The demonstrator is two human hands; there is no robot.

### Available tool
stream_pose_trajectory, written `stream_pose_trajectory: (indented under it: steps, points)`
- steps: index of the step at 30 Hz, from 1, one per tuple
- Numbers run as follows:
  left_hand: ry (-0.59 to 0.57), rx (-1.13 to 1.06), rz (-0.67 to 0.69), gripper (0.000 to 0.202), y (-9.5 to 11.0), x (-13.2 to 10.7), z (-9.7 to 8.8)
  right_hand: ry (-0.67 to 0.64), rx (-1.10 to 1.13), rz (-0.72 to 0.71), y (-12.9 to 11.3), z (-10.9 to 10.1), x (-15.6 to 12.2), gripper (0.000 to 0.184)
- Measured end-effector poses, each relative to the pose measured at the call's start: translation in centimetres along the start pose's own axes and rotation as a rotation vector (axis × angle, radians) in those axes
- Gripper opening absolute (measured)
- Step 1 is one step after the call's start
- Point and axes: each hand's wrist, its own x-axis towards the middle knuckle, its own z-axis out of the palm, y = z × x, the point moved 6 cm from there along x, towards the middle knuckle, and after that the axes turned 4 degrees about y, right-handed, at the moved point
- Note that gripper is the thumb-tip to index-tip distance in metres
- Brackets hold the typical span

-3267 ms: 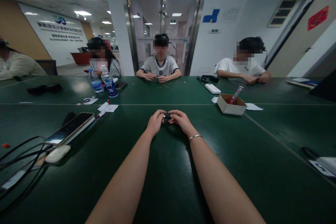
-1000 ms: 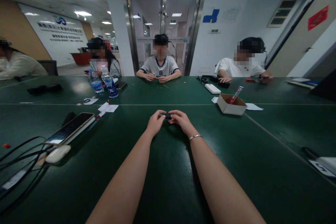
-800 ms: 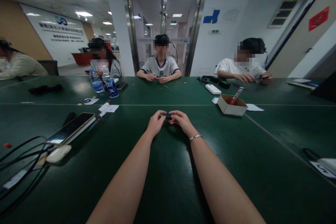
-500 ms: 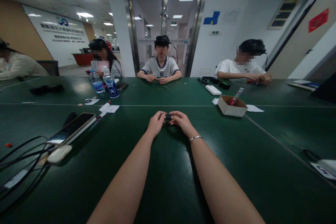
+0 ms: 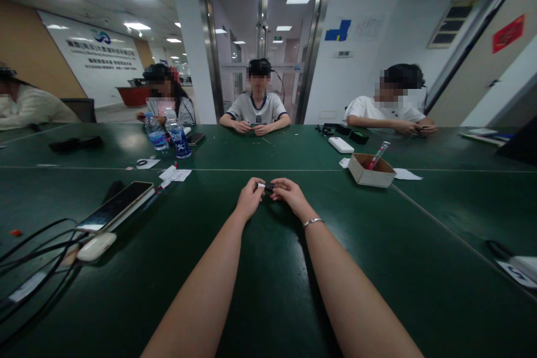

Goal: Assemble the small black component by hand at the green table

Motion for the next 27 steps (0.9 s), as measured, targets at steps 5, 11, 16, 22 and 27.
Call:
stream_pose_trajectory:
  steps: [5, 11, 16, 22, 27]
  points:
    - [0.004, 0.034, 0.015, 0.016, 0.1, 0.0, 0.0, 0.003, -0.014, -0.016, -0.1, 0.0, 0.1, 0.033]
    - [0.03, 0.114, 0.032, 0.019, -0.1, 0.0, -0.1, -0.026, -0.146, -0.059, 0.3, 0.4, 0.2, 0.032]
    - [0.072, 0.296, 0.147, 0.013, 0.5, 0.1, -0.1, 0.039, -0.449, -0.22, -0.5, 1.3, -0.5, 0.017]
    - [0.124, 0.353, 0.112, 0.016, 0.5, 0.0, -0.7, 0.099, -0.483, -0.28, -0.8, 2.7, -1.2, 0.026]
    - [0.091, 0.283, 0.008, 0.024, 0.2, -0.2, -0.7, -0.007, -0.251, -0.066, 0.9, 3.5, -0.8, 0.037]
